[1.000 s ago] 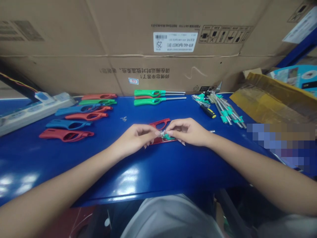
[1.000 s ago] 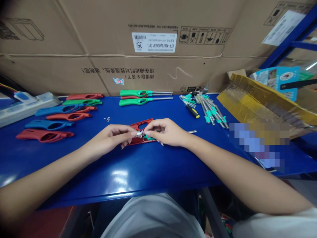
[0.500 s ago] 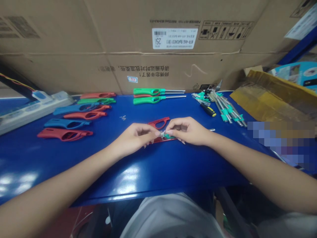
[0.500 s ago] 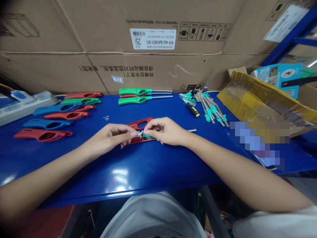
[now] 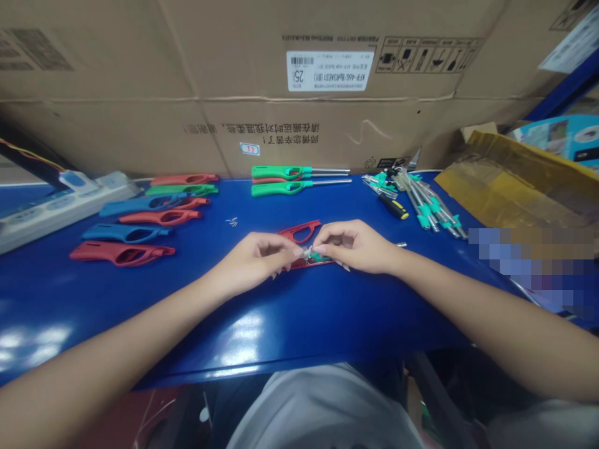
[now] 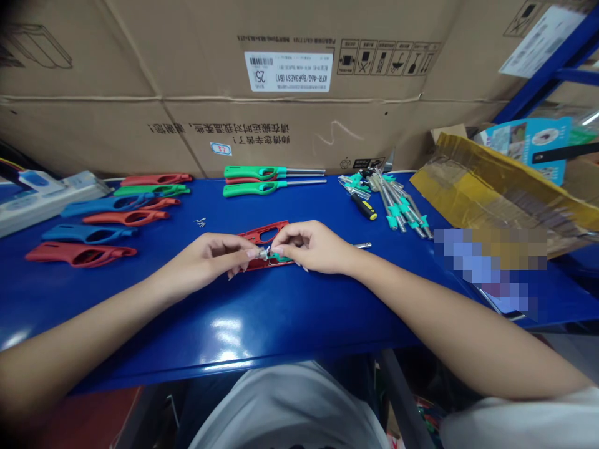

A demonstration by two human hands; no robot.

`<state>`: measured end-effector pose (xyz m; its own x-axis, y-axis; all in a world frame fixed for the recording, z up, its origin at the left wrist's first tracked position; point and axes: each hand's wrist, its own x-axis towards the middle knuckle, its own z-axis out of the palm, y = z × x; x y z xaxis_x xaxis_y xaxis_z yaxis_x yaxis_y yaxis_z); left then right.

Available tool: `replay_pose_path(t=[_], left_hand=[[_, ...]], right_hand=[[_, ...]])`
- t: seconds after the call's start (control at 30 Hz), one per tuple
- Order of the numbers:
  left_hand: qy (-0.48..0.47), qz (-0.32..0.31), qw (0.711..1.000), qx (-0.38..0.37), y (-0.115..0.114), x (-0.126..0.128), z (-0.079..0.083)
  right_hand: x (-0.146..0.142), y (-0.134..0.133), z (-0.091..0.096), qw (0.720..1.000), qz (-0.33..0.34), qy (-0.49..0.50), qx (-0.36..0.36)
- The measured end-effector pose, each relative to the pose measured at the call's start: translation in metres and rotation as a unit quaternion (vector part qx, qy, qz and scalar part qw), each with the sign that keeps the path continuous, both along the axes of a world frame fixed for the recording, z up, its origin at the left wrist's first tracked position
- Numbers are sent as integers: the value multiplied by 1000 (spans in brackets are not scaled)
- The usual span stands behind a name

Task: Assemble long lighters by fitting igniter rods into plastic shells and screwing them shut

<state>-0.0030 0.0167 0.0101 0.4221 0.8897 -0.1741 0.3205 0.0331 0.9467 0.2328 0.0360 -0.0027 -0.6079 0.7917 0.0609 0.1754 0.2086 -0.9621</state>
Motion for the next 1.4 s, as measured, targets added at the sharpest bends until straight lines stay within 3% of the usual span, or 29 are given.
replay_pose_path(t=[0.73,1.4], left_hand=[[4,8,1000,1,0,1,1],[31,-23,999,31,-1,2,-3]], right_hand=[[1,0,2,1000,5,-11,4],[-2,-1,1,999,-14,-33,-6]])
